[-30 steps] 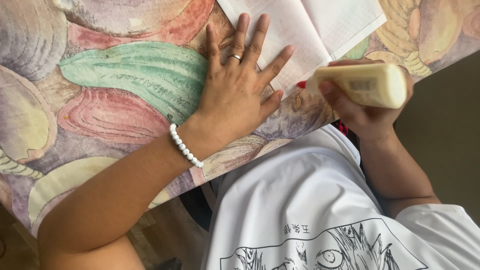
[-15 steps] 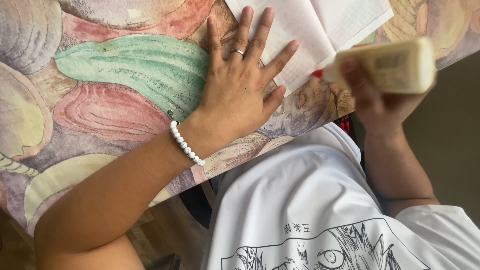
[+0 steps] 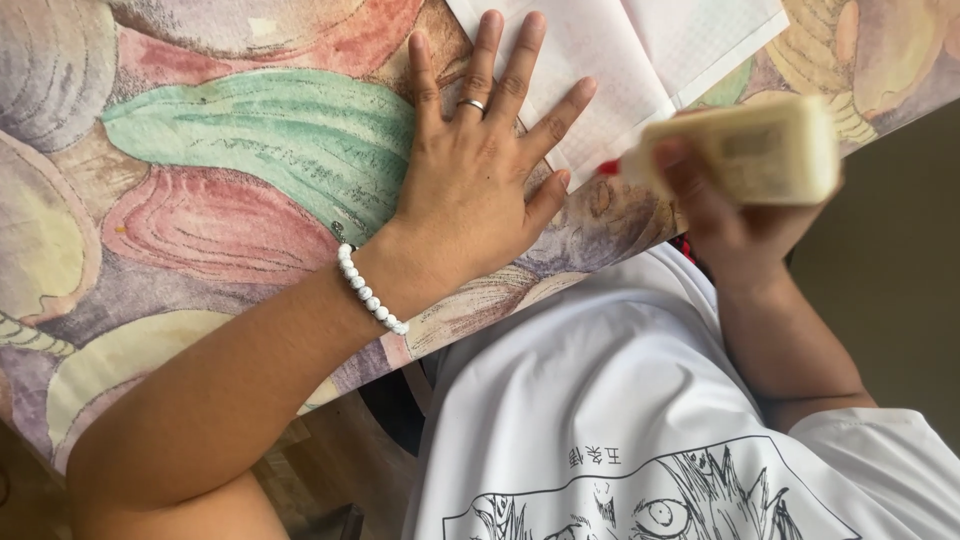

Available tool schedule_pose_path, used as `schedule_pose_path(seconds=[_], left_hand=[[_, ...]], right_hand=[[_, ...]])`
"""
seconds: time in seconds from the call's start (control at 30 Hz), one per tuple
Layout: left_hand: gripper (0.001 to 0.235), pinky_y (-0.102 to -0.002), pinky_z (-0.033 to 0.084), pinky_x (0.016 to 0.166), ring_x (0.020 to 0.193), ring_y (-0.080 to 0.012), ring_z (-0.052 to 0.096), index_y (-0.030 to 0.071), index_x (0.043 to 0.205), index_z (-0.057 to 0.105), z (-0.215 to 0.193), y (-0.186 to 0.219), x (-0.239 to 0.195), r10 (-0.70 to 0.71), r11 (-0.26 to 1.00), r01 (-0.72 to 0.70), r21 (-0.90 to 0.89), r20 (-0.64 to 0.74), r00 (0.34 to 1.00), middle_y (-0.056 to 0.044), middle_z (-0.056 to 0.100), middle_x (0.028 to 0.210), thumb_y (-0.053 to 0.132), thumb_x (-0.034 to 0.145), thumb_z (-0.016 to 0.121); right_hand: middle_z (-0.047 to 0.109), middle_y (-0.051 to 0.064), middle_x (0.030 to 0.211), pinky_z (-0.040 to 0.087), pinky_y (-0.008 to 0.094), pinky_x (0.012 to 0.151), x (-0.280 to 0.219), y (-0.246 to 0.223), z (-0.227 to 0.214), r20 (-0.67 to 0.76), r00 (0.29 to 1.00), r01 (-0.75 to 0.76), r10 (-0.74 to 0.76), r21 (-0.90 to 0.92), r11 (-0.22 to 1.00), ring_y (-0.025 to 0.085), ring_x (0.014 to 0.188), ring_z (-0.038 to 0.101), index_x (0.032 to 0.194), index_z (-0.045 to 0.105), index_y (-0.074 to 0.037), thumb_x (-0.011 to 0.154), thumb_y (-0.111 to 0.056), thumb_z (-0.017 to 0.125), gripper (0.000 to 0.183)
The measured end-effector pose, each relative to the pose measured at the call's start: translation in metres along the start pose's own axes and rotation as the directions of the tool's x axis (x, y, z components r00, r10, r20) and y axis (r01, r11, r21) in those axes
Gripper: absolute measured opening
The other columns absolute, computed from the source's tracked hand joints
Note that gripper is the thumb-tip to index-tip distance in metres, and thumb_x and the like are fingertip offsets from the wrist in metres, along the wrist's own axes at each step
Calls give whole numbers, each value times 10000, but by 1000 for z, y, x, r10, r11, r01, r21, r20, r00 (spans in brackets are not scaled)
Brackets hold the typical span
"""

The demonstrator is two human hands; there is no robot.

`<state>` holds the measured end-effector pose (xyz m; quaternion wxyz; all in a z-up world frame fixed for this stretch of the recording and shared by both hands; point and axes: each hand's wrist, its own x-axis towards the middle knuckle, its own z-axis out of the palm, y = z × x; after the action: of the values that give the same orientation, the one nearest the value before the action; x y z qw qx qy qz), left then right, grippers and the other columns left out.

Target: Applying glue to the edges of paper sheets and folding them to create small bags.

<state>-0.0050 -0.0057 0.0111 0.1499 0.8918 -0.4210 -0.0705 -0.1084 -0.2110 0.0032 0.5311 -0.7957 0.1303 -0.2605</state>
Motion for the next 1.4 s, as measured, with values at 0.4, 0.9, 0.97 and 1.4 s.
schedule_pose_path(seconds=[0.4, 0.9, 0.97, 1.4], left_hand=[[656, -818, 17, 1172, 1535, -441, 7, 274, 1663, 356, -1, 1, -1, -2, 1000, 2, -6, -10, 1000, -236, 64, 1671, 474, 1053, 494], [636, -819, 10, 1163, 1535, -428, 22, 284, 1637, 421, -1, 1, -1, -7, 1000, 6, -31, -34, 999, -230, 92, 1671, 457, 1033, 518], [637, -823, 7, 1162, 1534, -428, 15, 281, 1638, 425, -1, 1, 0, -5, 999, 4, -35, -35, 999, -232, 86, 1670, 455, 1033, 517], [648, -834, 17, 1162, 1536, -434, 33, 283, 1640, 444, -2, 1, -2, -6, 999, 4, -39, -46, 999, -226, 87, 1668, 453, 1025, 554]], right_hand=[[686, 229, 1181, 682, 435, 936, -13, -3, 5, 158, 986, -73, 57, 99, 992, 308, 1066, 715, 1245, 531, 6, 964, -20, 804, 393], [697, 130, 1034, 655, 349, 778, -1, 5, 2, 9, 998, -58, 58, 60, 996, 248, 921, 718, 1072, 676, 20, 1003, -142, 799, 216], [661, 150, 1019, 649, 400, 761, 7, 25, -5, -56, 998, 20, -15, 87, 996, 274, 917, 689, 1071, 625, 30, 974, -79, 843, 263], [529, 218, 1008, 565, 486, 730, 35, 65, -37, -145, 950, 285, -278, 26, 958, 341, 878, 569, 1317, 465, 48, 1054, 141, 855, 479]])
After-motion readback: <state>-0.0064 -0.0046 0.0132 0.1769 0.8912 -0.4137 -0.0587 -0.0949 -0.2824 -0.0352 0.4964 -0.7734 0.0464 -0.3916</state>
